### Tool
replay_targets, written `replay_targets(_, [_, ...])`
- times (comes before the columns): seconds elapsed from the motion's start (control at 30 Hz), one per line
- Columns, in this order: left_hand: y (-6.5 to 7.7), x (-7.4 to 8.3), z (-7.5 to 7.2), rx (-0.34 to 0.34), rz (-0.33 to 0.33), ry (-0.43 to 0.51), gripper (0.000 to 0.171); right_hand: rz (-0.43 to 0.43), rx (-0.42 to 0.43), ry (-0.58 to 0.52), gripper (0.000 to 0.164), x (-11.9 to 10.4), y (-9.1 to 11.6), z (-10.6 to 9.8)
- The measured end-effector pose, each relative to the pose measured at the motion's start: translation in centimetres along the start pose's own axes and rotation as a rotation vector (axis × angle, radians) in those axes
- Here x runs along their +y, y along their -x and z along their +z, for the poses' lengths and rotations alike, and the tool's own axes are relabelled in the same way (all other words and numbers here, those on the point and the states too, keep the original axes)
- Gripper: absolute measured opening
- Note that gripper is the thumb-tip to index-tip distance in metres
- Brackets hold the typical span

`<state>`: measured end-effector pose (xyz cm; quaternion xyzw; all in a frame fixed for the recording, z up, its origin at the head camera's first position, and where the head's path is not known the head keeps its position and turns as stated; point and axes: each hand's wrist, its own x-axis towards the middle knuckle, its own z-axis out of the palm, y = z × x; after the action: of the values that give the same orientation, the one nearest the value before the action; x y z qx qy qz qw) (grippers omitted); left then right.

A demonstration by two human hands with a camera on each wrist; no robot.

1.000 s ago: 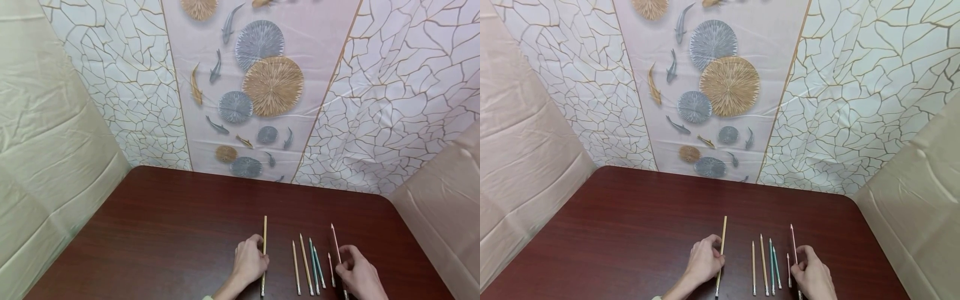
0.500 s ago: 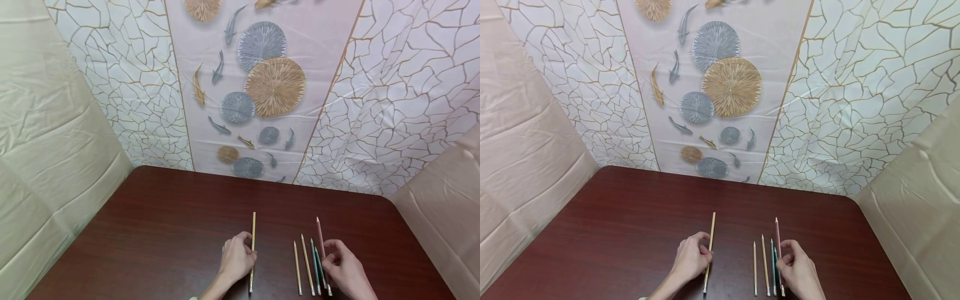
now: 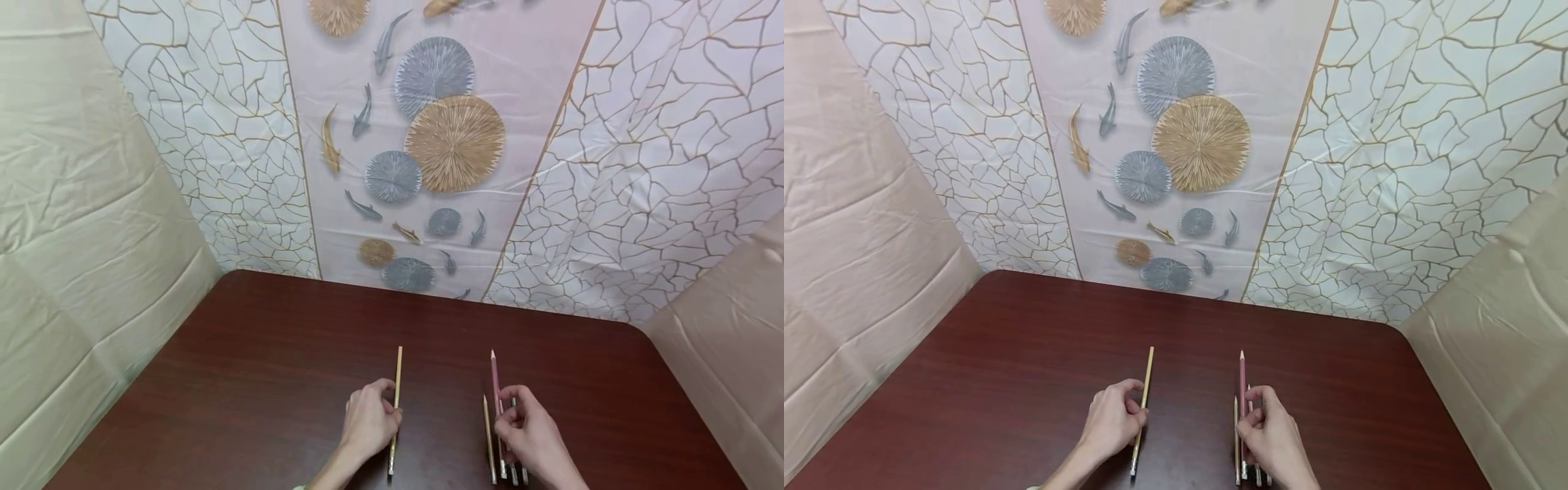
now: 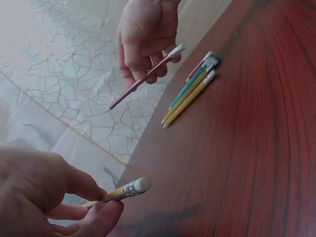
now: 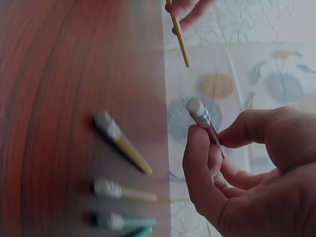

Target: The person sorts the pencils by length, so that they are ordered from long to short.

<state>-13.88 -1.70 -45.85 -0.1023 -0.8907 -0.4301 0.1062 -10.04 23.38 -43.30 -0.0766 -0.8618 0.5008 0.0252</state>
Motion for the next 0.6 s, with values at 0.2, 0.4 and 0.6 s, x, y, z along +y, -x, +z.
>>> replay_targets(0.2, [0.0,-0.8,-0.9,0.0,-0.006,-0.027,0.033,0.0,-0.037,-0.065,0.044,-0.7,-0.2,2.3])
replay_targets(0.4, [0.0,-1.9,-1.6,-0.001,-0.034,-0.052,0.034,-0.012,-0.117,-0.114,0.043,-1.0,-0.4,4.3])
replay_targets(0.6, [0.2,-2.9,-2.5,0.001,-0.061,-0.078,0.034,-0.044,-0.17,-0.115,0.043,-1.1,-0.3,6.1])
